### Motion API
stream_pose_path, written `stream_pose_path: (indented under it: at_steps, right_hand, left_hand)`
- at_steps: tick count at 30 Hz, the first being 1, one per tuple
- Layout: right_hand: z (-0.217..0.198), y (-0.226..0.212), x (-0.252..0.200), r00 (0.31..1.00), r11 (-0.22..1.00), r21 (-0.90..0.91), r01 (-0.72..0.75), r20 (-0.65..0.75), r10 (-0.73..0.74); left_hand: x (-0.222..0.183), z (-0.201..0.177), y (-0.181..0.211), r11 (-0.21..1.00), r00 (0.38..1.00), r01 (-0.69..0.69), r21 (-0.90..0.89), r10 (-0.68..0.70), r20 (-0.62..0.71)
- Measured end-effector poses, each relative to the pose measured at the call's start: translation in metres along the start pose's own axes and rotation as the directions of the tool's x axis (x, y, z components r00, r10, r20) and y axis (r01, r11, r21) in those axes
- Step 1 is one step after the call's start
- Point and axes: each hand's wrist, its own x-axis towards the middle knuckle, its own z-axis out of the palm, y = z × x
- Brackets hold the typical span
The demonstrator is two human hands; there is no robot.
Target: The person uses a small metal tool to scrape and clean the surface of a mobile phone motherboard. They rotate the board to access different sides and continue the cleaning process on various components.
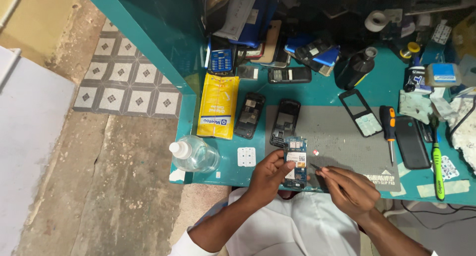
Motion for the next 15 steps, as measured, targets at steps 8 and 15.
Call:
stream_pose_path:
  at_steps: [8, 15]
  right_hand:
    - [0.0001, -0.0055, 0.0045, 0.999, 0.999, 0.008, -0.04, -0.023, 0.04]
    - [-0.0005, -0.0078, 0.0037, 0.998, 0.998, 0.027, -0.059, -0.028, 0.059]
  left_hand:
    - [0.0009, -0.0017, -0.0018, 0.999, 1.0, -0.004, 0.044, 0.005, -0.024]
    - [-0.0003, 0.0017, 0.0016, 1.0, 1.0, -0.024, -0.012, 0.024, -0.006]
